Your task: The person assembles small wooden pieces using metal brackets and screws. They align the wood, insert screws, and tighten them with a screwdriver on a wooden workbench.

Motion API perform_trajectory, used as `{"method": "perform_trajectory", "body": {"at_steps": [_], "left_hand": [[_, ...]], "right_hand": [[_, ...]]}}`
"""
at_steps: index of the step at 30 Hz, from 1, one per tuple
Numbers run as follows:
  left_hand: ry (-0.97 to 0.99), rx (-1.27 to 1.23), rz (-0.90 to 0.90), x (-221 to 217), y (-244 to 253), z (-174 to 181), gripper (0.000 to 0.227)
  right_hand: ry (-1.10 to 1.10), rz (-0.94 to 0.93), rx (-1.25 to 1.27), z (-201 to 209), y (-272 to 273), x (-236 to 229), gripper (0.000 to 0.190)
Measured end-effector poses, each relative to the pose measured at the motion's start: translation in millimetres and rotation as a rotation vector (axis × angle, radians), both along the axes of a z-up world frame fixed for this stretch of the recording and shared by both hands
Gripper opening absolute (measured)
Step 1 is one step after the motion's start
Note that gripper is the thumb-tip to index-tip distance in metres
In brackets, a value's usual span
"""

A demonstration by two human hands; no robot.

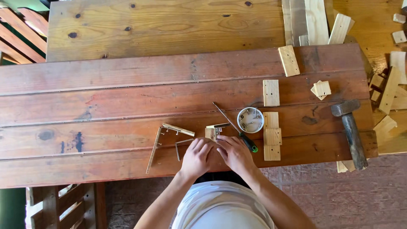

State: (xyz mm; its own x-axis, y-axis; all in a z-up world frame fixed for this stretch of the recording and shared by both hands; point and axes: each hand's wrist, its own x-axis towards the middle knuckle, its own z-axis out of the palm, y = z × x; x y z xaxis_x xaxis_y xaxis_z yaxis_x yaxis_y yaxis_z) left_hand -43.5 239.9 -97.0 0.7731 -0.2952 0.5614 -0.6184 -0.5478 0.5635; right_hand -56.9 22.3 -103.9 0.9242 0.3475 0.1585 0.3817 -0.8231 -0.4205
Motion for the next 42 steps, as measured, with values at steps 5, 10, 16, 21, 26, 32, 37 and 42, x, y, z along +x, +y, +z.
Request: {"method": "perform_trajectory", "body": {"at_steps": [5,10,16,21,26,32,37,42], "left_hand": [[0.012,0.155,0.045,-18,-1,-28,0.019],[0.011,0.183,0.088,-17,-8,-43,0.022],[0.009,0.176,0.162,-7,-25,-67,0.017],[0.016,0.152,0.193,12,-41,-53,0.015],[0.12,0.085,0.116,17,-42,-31,0.015],[-0.033,0.133,0.215,19,-47,-84,0.018],[-0.028,0.13,0.214,19,-46,-79,0.016],[-0.037,0.131,0.222,22,-47,-72,0.016]], "right_hand": [[0.124,-0.026,0.127,26,-16,2,0.028],[-0.077,-0.313,-0.073,9,-61,-12,0.033],[0.44,-0.5,-0.187,-7,-68,-11,0.051],[0.302,-0.646,-0.029,33,-68,-15,0.043],[-0.26,-0.469,0.712,113,-95,-19,0.045],[-0.449,-0.141,0.662,112,-135,14,0.041],[-0.426,-0.054,0.647,114,-107,33,0.038],[-0.474,-0.066,0.559,117,-91,43,0.034]]}}
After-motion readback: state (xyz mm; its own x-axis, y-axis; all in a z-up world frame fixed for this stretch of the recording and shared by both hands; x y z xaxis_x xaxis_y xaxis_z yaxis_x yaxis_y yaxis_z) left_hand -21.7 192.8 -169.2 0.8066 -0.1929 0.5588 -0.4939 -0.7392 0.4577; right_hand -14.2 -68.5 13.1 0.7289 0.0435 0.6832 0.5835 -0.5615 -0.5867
